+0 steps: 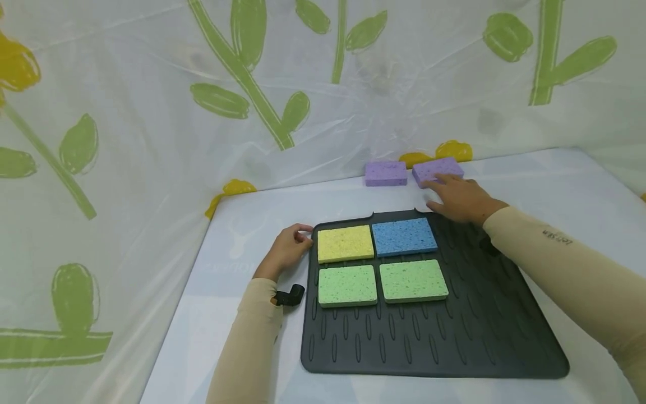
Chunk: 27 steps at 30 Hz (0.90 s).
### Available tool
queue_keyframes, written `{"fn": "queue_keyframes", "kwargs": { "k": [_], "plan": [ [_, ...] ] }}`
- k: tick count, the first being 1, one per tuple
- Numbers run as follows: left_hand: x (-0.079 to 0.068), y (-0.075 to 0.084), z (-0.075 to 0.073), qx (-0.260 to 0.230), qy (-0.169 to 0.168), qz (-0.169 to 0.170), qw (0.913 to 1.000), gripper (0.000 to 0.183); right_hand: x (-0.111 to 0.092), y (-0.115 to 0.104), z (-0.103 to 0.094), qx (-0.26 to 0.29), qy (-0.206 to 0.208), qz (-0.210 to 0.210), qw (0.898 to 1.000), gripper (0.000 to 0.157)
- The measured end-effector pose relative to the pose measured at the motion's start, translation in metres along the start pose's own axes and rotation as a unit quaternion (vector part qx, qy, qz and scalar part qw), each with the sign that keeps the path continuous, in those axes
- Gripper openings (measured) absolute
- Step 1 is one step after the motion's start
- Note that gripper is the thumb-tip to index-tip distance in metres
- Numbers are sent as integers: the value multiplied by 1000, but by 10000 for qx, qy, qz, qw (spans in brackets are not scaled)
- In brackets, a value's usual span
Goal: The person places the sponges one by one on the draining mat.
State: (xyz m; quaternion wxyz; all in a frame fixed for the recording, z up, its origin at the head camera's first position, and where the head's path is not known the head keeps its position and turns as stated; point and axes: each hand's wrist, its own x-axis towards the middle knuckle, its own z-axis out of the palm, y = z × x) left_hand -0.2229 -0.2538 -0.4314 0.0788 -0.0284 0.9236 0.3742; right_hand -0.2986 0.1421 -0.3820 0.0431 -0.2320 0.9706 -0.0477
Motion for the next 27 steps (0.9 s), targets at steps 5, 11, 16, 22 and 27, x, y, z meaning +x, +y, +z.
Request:
{"fn": "queue_keyframes", "kwargs": {
  "k": [5, 11, 16, 22, 27],
  "plan": [
    [0, -1, 0, -38, 21, 15, 10000, 35, 4, 7, -2, 79, -113, 147, 9998, 61],
    [-1, -2, 0, 6, 18, 10, 10000, 36, 8, 15, -2, 141, -307, 319, 9989, 67],
    [0, -1, 0, -53, 35, 20, 10000, 35, 14, 21, -3, 239, -405, 483, 9977, 69],
    [0, 0, 1, -62, 7, 46, 10000, 35, 18, 31, 2, 411, -508, 606, 9960, 69],
    [1, 0, 1, -91, 46, -17, 9999, 35, 21, 37, 4, 338, -405, 580, 9969, 70]
  ]
}}
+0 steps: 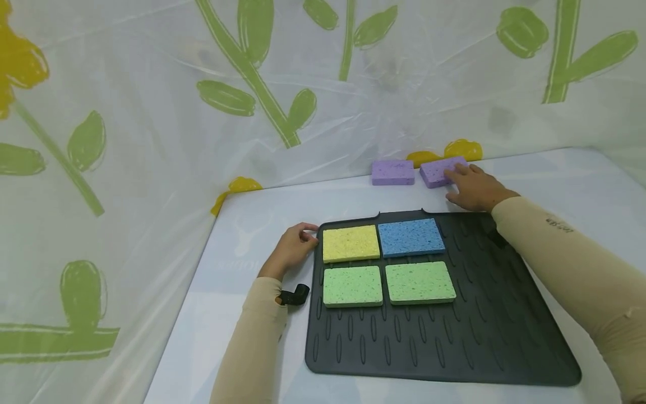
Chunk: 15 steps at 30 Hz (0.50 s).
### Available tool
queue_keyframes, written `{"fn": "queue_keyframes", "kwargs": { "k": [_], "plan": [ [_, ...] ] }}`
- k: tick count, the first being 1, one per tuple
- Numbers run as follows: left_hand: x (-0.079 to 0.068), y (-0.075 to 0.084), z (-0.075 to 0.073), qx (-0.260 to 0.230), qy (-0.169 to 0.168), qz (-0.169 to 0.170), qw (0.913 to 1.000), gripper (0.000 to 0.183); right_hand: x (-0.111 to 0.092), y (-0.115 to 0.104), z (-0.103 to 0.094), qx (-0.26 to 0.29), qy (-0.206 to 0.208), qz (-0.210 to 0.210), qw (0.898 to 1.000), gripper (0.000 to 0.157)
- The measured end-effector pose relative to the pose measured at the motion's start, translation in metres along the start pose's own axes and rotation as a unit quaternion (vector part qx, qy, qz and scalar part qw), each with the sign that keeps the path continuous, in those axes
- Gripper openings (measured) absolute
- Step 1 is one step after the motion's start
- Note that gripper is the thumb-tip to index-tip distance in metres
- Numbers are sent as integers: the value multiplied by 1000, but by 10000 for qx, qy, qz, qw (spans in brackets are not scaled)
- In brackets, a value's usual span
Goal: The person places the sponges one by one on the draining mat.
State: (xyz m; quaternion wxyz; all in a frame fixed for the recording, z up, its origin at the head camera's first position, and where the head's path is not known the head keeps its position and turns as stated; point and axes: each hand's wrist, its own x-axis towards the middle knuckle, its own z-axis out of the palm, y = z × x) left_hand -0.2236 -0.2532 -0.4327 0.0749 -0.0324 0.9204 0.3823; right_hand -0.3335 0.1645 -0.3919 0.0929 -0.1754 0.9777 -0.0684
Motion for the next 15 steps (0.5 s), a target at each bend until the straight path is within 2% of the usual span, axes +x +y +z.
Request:
{"fn": "queue_keyframes", "kwargs": {
  "k": [15],
  "plan": [
    [2, -1, 0, 83, 2, -23, 10000, 34, 6, 4, 1, 164, -265, 95, 9995, 73]
  ]
}}
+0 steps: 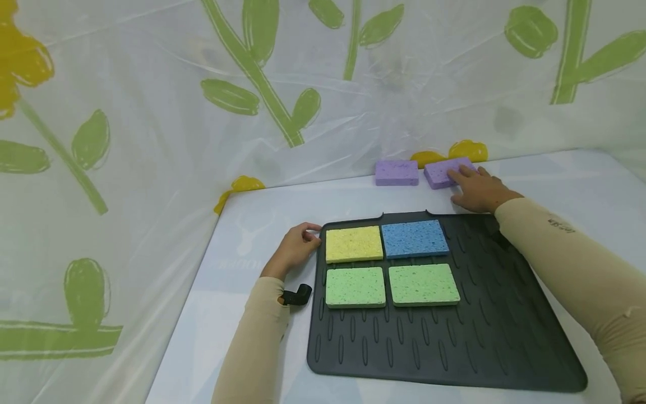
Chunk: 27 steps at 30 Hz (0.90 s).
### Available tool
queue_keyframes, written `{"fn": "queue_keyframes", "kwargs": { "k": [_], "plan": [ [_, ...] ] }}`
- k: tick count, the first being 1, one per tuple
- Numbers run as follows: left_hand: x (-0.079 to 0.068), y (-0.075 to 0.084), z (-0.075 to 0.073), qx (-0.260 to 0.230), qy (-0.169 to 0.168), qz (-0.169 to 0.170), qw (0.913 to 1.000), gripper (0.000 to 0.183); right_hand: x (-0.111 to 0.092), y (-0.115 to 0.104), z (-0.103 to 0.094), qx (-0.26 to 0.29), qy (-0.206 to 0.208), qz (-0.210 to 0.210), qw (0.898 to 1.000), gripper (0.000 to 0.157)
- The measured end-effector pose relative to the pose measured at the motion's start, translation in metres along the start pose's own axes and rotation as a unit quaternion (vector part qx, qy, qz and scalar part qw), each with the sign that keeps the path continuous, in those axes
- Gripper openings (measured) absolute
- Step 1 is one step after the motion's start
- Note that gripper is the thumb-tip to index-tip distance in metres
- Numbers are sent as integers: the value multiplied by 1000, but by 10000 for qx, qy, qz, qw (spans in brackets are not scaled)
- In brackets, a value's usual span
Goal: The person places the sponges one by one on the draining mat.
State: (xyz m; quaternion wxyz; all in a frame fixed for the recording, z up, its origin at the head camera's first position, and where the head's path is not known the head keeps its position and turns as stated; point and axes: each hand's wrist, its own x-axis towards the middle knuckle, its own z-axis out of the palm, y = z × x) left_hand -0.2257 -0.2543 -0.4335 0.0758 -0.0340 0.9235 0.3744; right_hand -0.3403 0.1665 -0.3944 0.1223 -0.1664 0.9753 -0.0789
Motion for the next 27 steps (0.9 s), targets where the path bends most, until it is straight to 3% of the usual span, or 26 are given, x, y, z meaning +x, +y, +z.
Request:
{"fn": "queue_keyframes", "kwargs": {
  "k": [13, 27],
  "plan": [
    [1, -1, 2, -20, -78, -59, 10000, 35, 9, 2, 2, 184, -145, 126, 9996, 74],
    [1, 0, 0, 10, 4, -75, 10000, 33, 17, -1, 5, 311, 433, 0, 9986, 52]
  ]
}}
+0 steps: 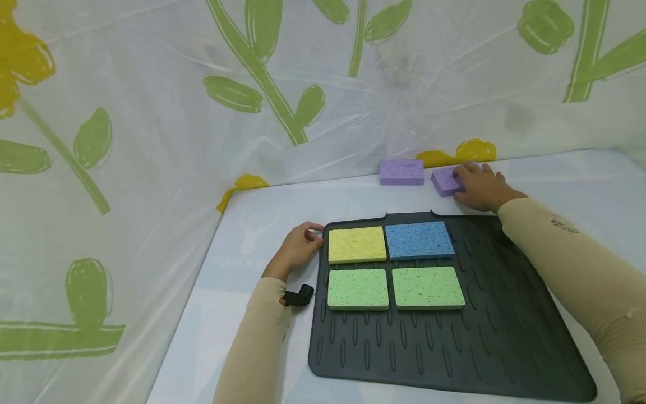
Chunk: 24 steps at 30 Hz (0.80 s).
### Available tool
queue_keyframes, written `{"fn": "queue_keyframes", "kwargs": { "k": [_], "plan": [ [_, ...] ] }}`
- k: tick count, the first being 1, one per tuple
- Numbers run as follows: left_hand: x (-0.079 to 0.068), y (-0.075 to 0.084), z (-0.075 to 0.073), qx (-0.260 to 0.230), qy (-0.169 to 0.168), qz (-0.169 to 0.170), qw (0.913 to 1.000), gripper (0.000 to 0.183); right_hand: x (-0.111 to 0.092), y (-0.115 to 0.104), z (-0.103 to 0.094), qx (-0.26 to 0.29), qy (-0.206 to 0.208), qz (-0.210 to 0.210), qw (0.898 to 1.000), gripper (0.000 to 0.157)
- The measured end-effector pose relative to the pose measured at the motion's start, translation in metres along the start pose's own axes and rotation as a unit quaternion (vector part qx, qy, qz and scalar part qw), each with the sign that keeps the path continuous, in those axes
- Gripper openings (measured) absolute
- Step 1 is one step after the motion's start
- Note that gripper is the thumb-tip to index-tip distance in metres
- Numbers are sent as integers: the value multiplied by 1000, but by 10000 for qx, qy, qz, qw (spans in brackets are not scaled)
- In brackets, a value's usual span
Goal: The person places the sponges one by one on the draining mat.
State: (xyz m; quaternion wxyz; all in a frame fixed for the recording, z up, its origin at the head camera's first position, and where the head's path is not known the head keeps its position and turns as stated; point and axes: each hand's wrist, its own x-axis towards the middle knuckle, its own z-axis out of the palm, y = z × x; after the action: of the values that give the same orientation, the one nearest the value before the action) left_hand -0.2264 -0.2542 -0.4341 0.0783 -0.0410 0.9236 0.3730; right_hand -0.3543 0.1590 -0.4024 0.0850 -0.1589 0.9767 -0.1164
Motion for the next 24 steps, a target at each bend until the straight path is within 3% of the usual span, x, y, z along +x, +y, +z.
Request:
{"fn": "queue_keyframes", "kwargs": {
  "k": [9, 24],
  "plan": [
    [-2, 2, 0, -28, 14, -7, 10000, 34, -12, 3, 1, -305, 78, 29, 9995, 48],
    [-5, 3, 0, -39, 17, 97, 9999, 34, -33, 13, 0, -1037, 427, -399, 9929, 45]
  ]
}}
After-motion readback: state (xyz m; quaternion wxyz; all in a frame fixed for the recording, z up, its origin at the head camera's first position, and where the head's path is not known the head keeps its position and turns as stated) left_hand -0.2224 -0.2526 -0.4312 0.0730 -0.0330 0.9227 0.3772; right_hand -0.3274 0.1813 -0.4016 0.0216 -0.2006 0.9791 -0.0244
